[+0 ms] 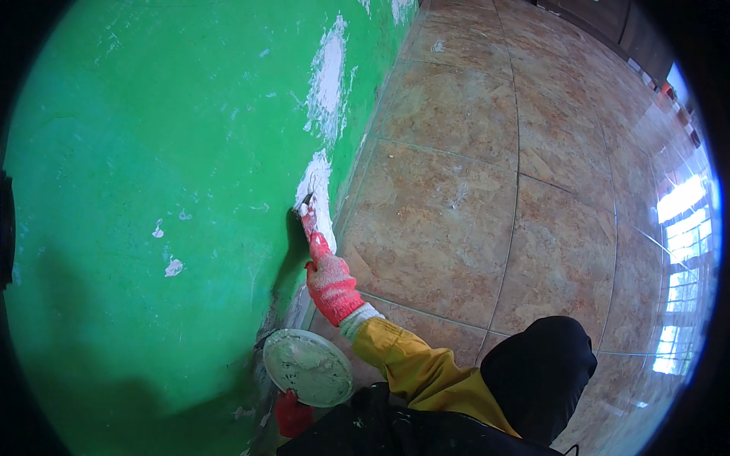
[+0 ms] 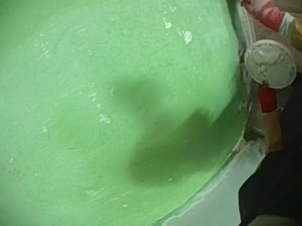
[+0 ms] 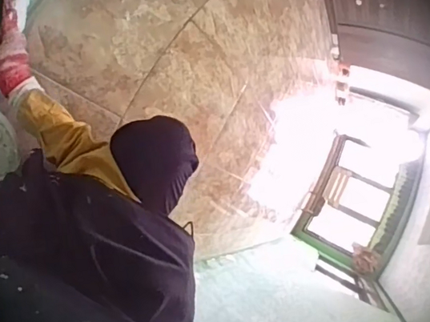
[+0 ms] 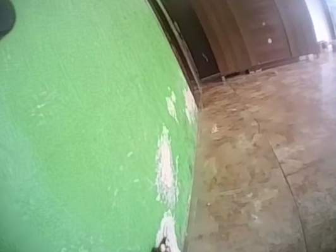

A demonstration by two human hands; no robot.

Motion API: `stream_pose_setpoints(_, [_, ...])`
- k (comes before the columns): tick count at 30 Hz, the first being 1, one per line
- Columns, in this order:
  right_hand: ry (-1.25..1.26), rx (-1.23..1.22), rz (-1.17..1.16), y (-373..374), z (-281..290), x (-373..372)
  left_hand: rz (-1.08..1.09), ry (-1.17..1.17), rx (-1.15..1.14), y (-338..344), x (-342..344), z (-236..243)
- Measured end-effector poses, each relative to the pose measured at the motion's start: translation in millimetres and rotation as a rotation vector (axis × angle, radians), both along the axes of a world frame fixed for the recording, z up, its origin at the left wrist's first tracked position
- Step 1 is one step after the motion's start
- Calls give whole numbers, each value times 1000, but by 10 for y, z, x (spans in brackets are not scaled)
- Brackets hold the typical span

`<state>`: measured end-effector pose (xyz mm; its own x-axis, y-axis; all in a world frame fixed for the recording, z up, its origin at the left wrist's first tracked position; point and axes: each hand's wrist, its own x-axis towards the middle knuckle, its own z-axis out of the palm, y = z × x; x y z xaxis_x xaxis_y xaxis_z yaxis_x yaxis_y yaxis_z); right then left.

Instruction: The person applies plaster to a wall with a putty knife, scoops additional plaster from a bucket onto a tray using a putty knife, and spreads the plaster across damaged sections of the wall.

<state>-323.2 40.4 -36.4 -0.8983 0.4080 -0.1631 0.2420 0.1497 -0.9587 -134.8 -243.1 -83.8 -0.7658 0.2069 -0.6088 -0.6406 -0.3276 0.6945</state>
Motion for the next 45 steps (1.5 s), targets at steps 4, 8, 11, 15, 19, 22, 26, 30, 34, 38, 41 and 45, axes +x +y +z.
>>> stream_pose_setpoints(4, [58, 13, -46, -6, -123, 295, 9, 113, -47, 139, 22, 71])
stream_pose_setpoints(8, [99, -349, -281, 126, -105, 488, 16, 38, -38, 141, 52, 144])
stream_pose_setpoints(11, [293, -367, -374, 318, -21, 349, 74, 100, -57, 184, 49, 170])
stream_pose_setpoints(15, [362, -308, -423, 502, -94, -3, 22, -33, -25, 82, 45, 130])
stream_pose_setpoints(19, [207, -333, -332, 508, -51, -210, 7, 85, -75, 217, 11, 179])
stream_pose_setpoints(22, [269, -262, -289, 424, -120, -204, -26, -6, -74, 37, 11, 85])
stream_pose_setpoints(26, [273, -145, -180, 231, -149, -52, -5, -116, -7, -234, 84, -149])
stream_pose_setpoints(30, [356, 40, -172, 163, -226, 88, -26, -51, -37, 85, -51, 44])
stream_pose_setpoints(34, [404, -55, -131, 39, -195, 172, 75, 87, 6, 293, -43, 236])
stream_pose_setpoints(38, [460, -2, -140, 37, -241, 269, 47, 63, 40, 345, 9, 310])
stream_pose_setpoints(41, [374, -69, -88, 32, -243, 376, 43, 139, 55, 495, 53, 390])
stream_pose_setpoints(45, [384, -185, -113, 84, -246, 545, 32, 128, 64, 617, 127, 416])
